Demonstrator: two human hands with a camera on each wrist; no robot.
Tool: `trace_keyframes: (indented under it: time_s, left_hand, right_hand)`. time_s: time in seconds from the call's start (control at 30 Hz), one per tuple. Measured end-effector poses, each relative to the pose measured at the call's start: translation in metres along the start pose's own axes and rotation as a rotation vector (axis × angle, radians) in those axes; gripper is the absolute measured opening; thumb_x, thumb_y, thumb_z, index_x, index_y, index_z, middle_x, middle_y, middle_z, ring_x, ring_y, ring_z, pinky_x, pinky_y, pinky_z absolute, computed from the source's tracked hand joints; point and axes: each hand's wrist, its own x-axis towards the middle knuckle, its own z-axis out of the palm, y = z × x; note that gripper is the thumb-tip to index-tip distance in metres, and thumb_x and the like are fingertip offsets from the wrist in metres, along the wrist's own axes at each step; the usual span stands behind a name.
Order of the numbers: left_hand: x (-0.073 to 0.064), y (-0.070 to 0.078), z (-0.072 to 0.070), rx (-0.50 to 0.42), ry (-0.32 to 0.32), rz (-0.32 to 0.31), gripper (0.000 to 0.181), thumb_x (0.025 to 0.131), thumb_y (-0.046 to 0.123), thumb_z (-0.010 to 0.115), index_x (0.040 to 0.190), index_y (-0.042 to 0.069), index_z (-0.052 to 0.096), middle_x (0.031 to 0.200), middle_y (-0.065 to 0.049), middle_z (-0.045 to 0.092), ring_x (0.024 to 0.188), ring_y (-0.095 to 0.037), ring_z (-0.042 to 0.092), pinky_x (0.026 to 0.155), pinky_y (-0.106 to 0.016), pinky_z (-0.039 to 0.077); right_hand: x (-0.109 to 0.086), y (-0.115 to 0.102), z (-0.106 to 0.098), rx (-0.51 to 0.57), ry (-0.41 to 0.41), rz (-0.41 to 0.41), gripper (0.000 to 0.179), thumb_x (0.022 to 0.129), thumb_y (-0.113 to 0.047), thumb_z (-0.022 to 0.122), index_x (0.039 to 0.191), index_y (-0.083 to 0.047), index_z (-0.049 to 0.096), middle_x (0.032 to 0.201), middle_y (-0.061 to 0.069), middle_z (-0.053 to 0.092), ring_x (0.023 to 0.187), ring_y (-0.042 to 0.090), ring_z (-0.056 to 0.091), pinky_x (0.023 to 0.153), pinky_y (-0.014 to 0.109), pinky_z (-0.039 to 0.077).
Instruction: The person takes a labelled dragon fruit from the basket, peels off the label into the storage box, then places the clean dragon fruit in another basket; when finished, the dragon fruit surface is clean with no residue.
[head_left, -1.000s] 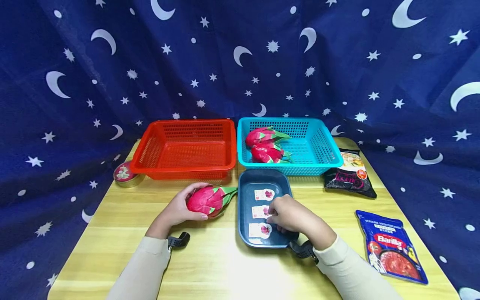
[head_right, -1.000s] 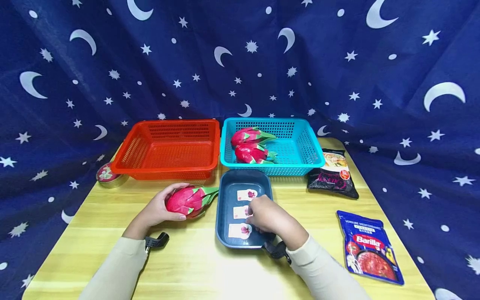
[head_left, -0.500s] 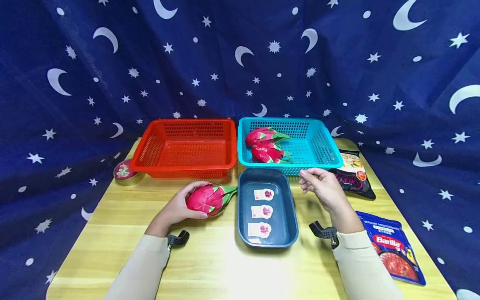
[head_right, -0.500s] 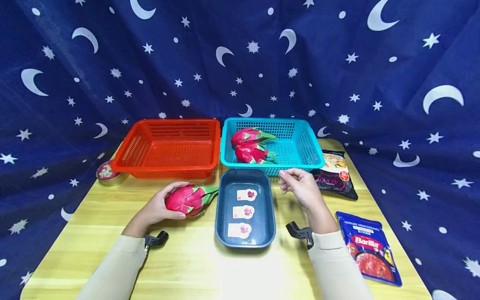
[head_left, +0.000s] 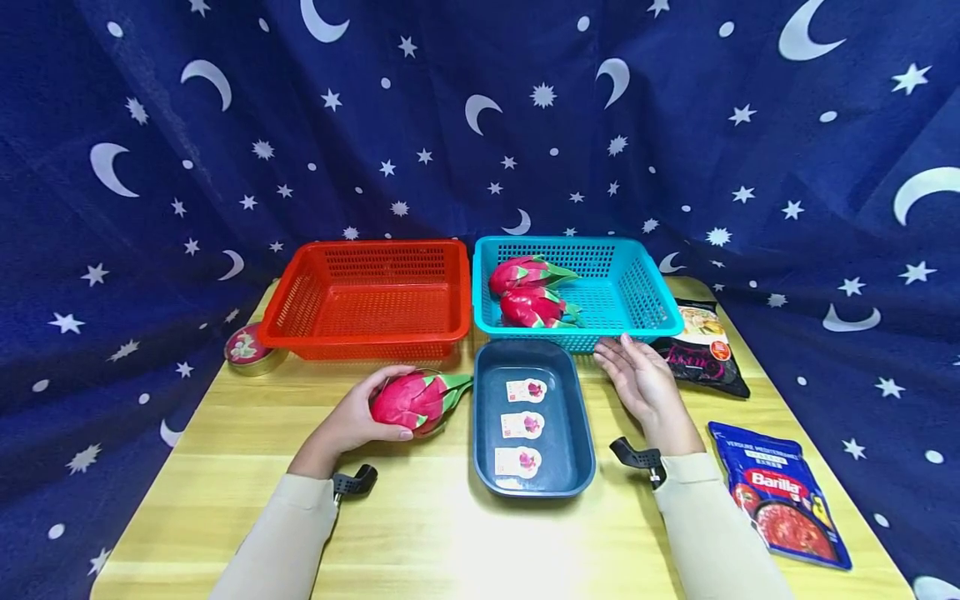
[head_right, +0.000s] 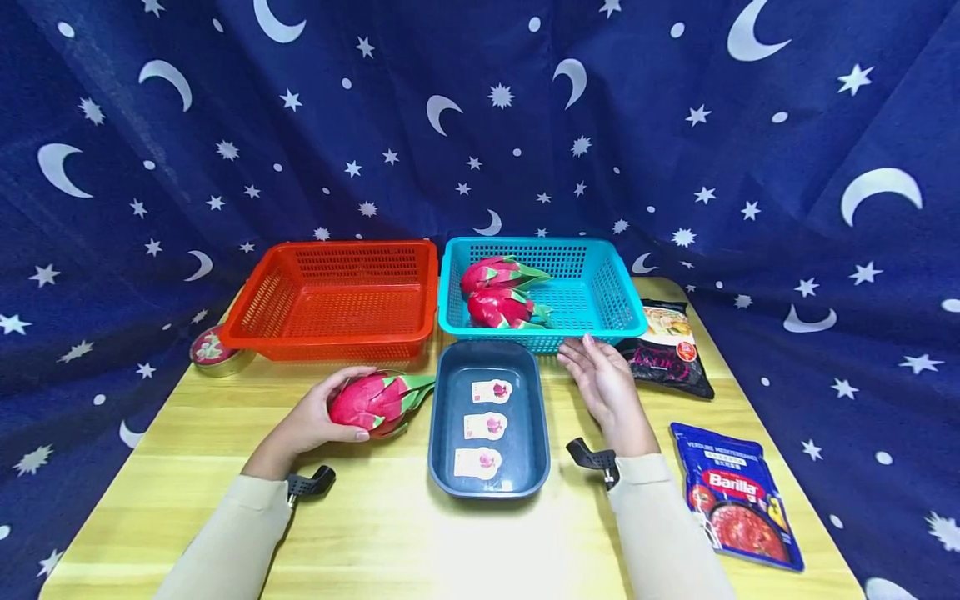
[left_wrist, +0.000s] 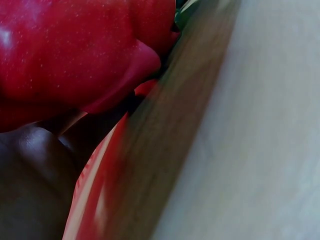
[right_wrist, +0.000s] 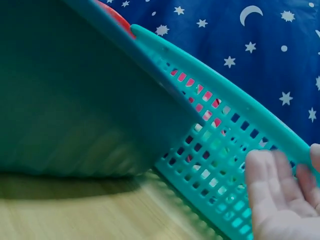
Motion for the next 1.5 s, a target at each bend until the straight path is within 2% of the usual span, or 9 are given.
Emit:
trace_keyframes:
  time_s: [0.3,0.57,0.77,0.9,0.97,1.07,1.27,1.4,1.5]
  left_hand:
    - [0.000,-0.003,-0.001,0.003,-0.009,0.000,0.092,0.071,0.010,0.099,0.151,0.017,0.053,0.148,-0.006,0.057,0.129,-0.031,0.055,0.103,-0.034,0.050]
    - [-0.003,0.000,-0.003,-0.024,-0.030,-0.031,0.093,0.074,0.007,0.097,0.153,0.016,0.050,0.150,-0.004,0.054,0.131,-0.031,0.052,0.104,-0.035,0.050]
    - [-0.008,0.009,0.000,0.098,-0.018,-0.059,0.103,0.066,0.012,0.103,0.154,0.018,0.050,0.145,-0.001,0.056,0.127,-0.029,0.055,0.101,-0.045,0.052]
    - [-0.010,0.015,-0.003,0.201,0.044,-0.048,0.097,0.067,0.022,0.103,0.151,0.019,0.054,0.139,-0.004,0.060,0.120,-0.029,0.061,0.097,-0.047,0.054]
    - [-0.013,0.021,-0.008,0.218,0.093,-0.044,0.094,0.068,0.025,0.103,0.148,0.019,0.056,0.138,-0.005,0.061,0.118,-0.029,0.061,0.097,-0.045,0.054]
    - [-0.020,0.032,-0.017,0.142,0.151,-0.035,0.087,0.070,0.017,0.100,0.145,0.018,0.056,0.138,-0.006,0.060,0.120,-0.030,0.059,0.099,-0.039,0.053]
    - [-0.030,0.062,-0.023,-0.032,0.168,0.064,0.087,0.073,-0.005,0.094,0.148,0.009,0.052,0.137,-0.015,0.057,0.122,-0.033,0.056,0.097,-0.032,0.055]
    - [-0.012,0.089,-0.008,-0.104,0.187,0.073,0.088,0.072,-0.004,0.095,0.148,0.012,0.053,0.140,-0.013,0.056,0.124,-0.034,0.057,0.096,-0.036,0.056]
    - [0.017,0.107,0.010,-0.096,0.184,0.079,0.088,0.071,0.005,0.099,0.147,0.016,0.056,0.139,-0.009,0.058,0.125,-0.031,0.058,0.097,-0.038,0.056]
  right_hand:
    - [0.001,0.011,-0.001,0.192,-0.032,-0.063,0.013,0.109,-0.002,0.052,0.100,0.004,0.059,0.107,0.024,0.071,0.109,0.034,0.071,0.110,0.043,0.045]
    - [0.002,0.016,0.002,0.196,-0.017,-0.087,0.014,0.110,-0.001,0.048,0.102,0.004,0.058,0.106,0.023,0.071,0.107,0.033,0.072,0.105,0.042,0.050]
    - [0.005,0.017,0.004,0.186,-0.008,-0.080,0.012,0.110,0.001,0.049,0.103,0.004,0.058,0.106,0.023,0.071,0.107,0.032,0.072,0.106,0.042,0.049]
    - [0.006,0.019,0.006,0.182,0.013,-0.085,0.007,0.108,0.000,0.054,0.103,0.004,0.057,0.104,0.023,0.071,0.106,0.032,0.073,0.105,0.042,0.050]
    - [0.006,0.019,0.006,0.184,0.017,-0.085,0.005,0.107,0.000,0.057,0.103,0.004,0.057,0.104,0.023,0.071,0.106,0.032,0.073,0.105,0.042,0.050]
    - [0.005,0.019,0.005,0.174,0.023,-0.086,0.008,0.104,0.000,0.062,0.104,0.004,0.056,0.104,0.022,0.071,0.106,0.031,0.072,0.106,0.041,0.049]
    - [0.002,0.018,0.005,0.176,0.039,-0.074,0.010,0.103,0.000,0.065,0.104,0.004,0.056,0.105,0.021,0.071,0.105,0.030,0.073,0.107,0.041,0.048]
    - [0.002,0.016,0.005,0.178,0.038,-0.080,0.003,0.106,0.001,0.059,0.105,0.003,0.057,0.105,0.021,0.071,0.106,0.030,0.072,0.107,0.041,0.048]
    - [0.003,0.015,0.005,0.182,0.041,-0.083,0.006,0.105,-0.001,0.060,0.106,0.003,0.056,0.105,0.021,0.070,0.107,0.030,0.072,0.107,0.040,0.048]
